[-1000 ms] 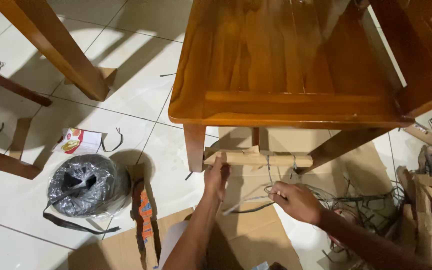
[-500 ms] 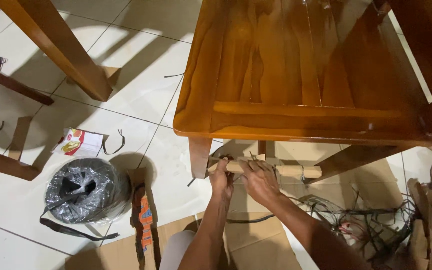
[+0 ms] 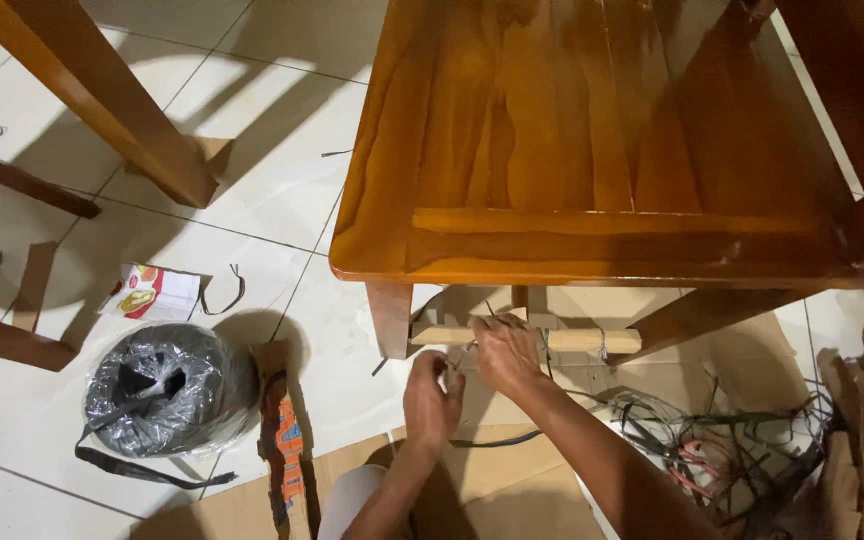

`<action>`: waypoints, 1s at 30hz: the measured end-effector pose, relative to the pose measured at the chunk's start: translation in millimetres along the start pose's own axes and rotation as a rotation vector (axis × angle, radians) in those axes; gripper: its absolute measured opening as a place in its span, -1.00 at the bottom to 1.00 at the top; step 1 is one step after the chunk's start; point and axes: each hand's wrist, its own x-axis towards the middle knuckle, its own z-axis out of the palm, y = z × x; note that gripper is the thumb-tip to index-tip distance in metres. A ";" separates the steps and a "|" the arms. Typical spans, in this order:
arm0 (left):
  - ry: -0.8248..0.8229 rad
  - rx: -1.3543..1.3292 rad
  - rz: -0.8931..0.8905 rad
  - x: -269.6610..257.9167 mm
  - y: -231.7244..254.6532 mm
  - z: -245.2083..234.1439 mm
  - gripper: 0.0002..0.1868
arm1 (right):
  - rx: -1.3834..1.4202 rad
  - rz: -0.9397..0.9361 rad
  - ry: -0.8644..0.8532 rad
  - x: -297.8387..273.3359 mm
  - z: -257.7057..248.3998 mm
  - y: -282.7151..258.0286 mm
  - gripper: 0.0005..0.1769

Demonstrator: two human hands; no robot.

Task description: Unpacking a wooden chair by removing cardboard and wire ties

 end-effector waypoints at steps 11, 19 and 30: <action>0.517 1.110 1.246 107.1 -27.1 24.4 -0.90 | -0.104 -0.036 0.197 -3.7 10.7 -7.2 -0.70; 0.201 1.236 1.192 209.3 -136.5 75.9 -0.94 | 0.071 -0.116 0.152 -77.8 22.1 -15.1 -0.33; -0.025 1.422 1.053 212.0 -140.1 77.4 -0.85 | 0.827 0.512 -0.560 -112.7 68.1 -17.2 -0.28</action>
